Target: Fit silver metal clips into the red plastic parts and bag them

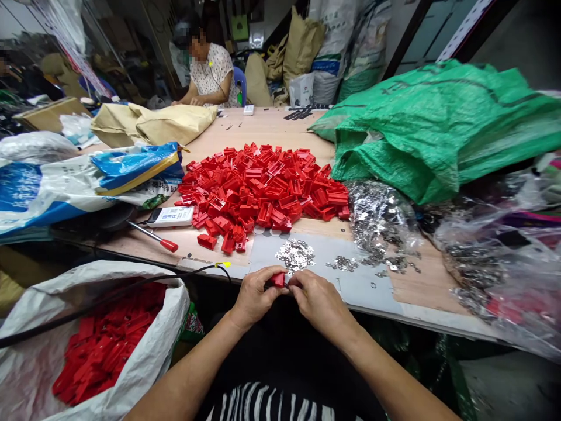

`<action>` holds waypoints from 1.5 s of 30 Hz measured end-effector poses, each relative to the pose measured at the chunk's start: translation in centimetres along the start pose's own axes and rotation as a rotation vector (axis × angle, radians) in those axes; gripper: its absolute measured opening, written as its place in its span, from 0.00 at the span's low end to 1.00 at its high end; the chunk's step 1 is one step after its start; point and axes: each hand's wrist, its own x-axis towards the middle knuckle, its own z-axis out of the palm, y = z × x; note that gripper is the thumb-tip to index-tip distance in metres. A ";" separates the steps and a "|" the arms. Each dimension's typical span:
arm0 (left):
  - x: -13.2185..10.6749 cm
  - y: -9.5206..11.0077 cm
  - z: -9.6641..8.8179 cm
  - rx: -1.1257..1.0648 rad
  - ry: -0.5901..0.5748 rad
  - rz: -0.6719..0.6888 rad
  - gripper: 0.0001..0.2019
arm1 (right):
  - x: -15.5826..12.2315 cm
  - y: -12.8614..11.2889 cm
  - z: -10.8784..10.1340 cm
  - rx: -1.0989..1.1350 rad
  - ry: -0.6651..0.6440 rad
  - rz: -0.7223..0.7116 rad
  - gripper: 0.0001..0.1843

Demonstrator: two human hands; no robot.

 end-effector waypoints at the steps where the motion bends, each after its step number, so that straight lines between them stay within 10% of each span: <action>1: 0.0 0.0 0.0 0.009 -0.003 0.000 0.16 | -0.1 0.0 0.0 0.003 -0.013 0.000 0.07; 12: -1.4 1.5 -0.5 -0.145 0.131 -0.088 0.13 | -1.5 1.2 -0.2 0.355 0.004 -0.101 0.06; 21: -1.8 3.8 0.1 -1.133 0.070 -0.475 0.10 | -2.2 -0.5 -1.1 0.530 -0.119 -0.172 0.23; 26: -2.3 3.6 0.2 -1.338 0.087 -0.593 0.06 | -2.0 -0.5 -0.7 0.517 -0.118 -0.219 0.22; 38: -2.2 4.0 0.3 -1.314 0.079 -0.637 0.07 | -1.8 -0.1 0.0 0.658 -0.038 -0.145 0.22; 45: -1.1 2.9 0.0 -0.684 0.332 -0.349 0.09 | -1.4 0.6 0.8 0.686 -0.095 -0.043 0.25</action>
